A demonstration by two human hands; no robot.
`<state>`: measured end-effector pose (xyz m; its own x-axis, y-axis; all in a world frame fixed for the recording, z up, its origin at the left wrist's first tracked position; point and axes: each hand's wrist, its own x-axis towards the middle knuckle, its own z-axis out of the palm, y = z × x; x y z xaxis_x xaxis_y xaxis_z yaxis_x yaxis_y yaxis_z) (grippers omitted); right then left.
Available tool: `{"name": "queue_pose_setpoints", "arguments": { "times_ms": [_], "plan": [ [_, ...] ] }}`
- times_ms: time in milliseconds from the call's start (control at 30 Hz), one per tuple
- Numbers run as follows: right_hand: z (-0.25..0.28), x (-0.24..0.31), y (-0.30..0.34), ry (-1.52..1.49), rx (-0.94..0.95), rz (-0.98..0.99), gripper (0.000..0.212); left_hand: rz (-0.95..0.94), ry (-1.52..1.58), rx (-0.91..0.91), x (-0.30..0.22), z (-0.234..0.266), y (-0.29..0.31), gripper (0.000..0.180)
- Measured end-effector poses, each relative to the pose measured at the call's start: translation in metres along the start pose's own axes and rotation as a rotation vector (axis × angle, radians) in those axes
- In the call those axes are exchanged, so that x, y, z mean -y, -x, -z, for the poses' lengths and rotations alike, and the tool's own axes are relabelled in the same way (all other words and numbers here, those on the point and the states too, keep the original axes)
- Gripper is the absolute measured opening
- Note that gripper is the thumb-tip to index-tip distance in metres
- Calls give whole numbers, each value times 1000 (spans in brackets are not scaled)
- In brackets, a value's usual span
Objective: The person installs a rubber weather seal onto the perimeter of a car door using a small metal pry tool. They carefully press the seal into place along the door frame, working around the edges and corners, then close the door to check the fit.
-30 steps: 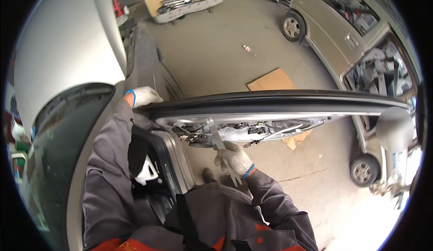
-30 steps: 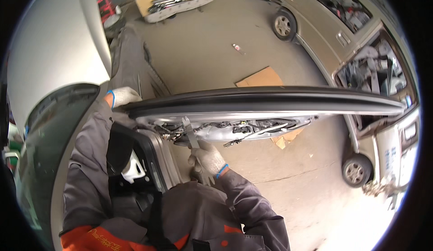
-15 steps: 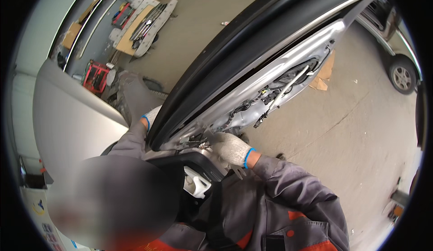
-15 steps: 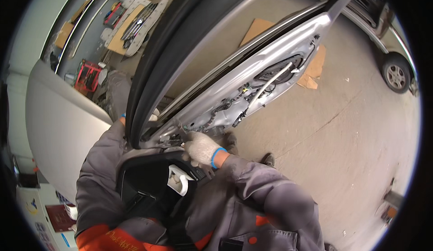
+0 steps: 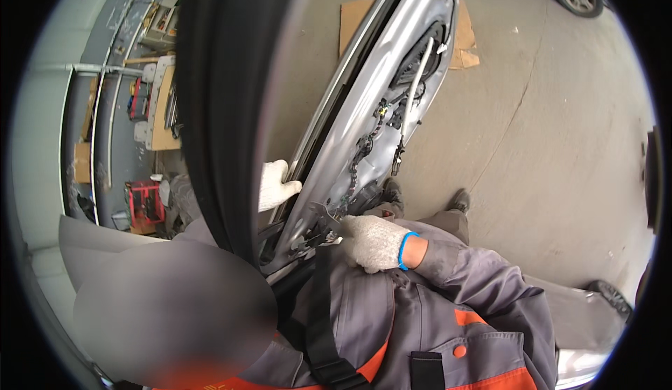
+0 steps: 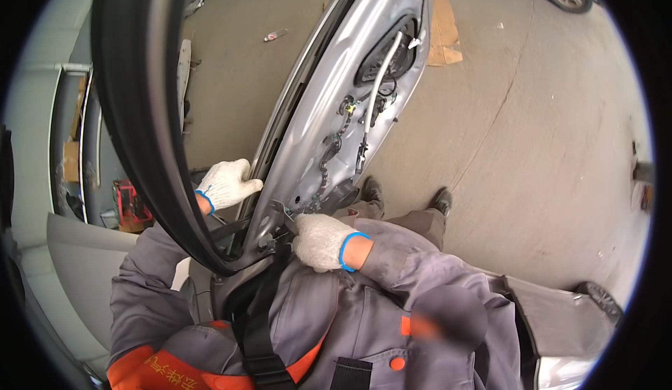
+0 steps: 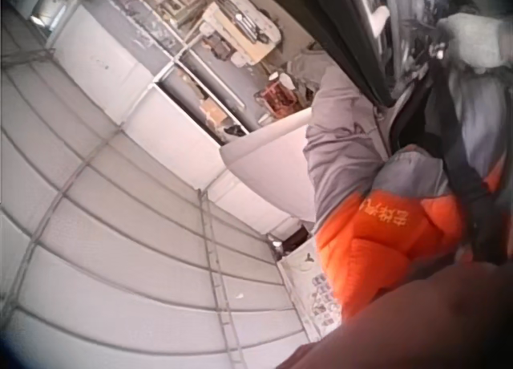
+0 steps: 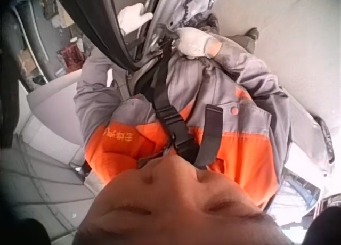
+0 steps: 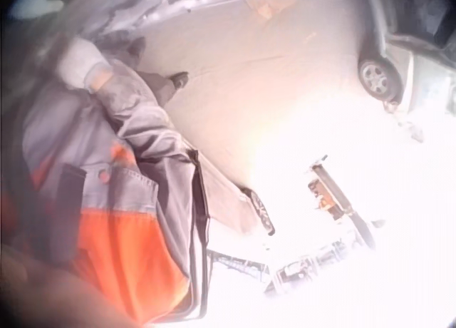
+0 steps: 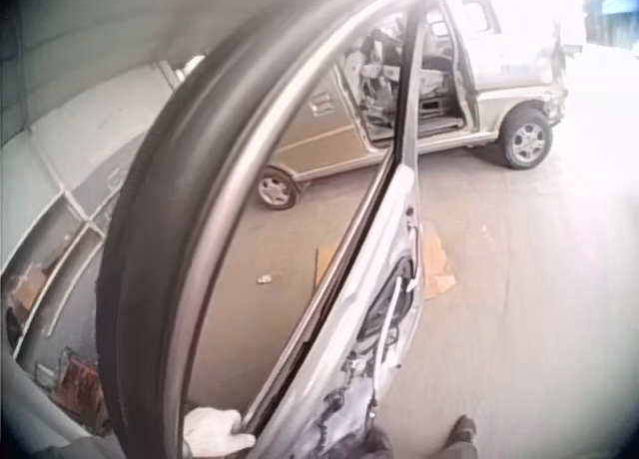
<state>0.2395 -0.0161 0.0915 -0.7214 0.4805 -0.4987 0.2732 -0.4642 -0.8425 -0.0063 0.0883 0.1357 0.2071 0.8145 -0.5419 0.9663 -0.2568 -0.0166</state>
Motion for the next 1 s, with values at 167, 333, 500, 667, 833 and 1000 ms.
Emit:
{"name": "queue_pose_setpoints", "arguments": {
  "times_ms": [167, 333, 500, 667, 833, 1000],
  "plan": [
    [-17, -35, -41, 894, -200, 826, 20, 80, -368, 58, -22, 0, -17, 52],
    [-25, -9, -46, 935, -34, 608, 18, 96, -514, 167, -34, 6, -27, 44],
    [-46, -6, -57, 940, -96, 679, 15, 16, -425, 195, -24, 9, -30, 47],
    [-71, -3, -79, 865, -179, 691, 19, -102, -396, 249, -11, 13, -34, 59],
    [-91, 18, -88, 1022, -207, 515, 18, -72, -363, 269, -10, 13, -35, 57],
    [-92, 44, -96, 1158, 91, 430, 25, -71, -315, 287, -7, 14, -33, 61]
  ]
}}
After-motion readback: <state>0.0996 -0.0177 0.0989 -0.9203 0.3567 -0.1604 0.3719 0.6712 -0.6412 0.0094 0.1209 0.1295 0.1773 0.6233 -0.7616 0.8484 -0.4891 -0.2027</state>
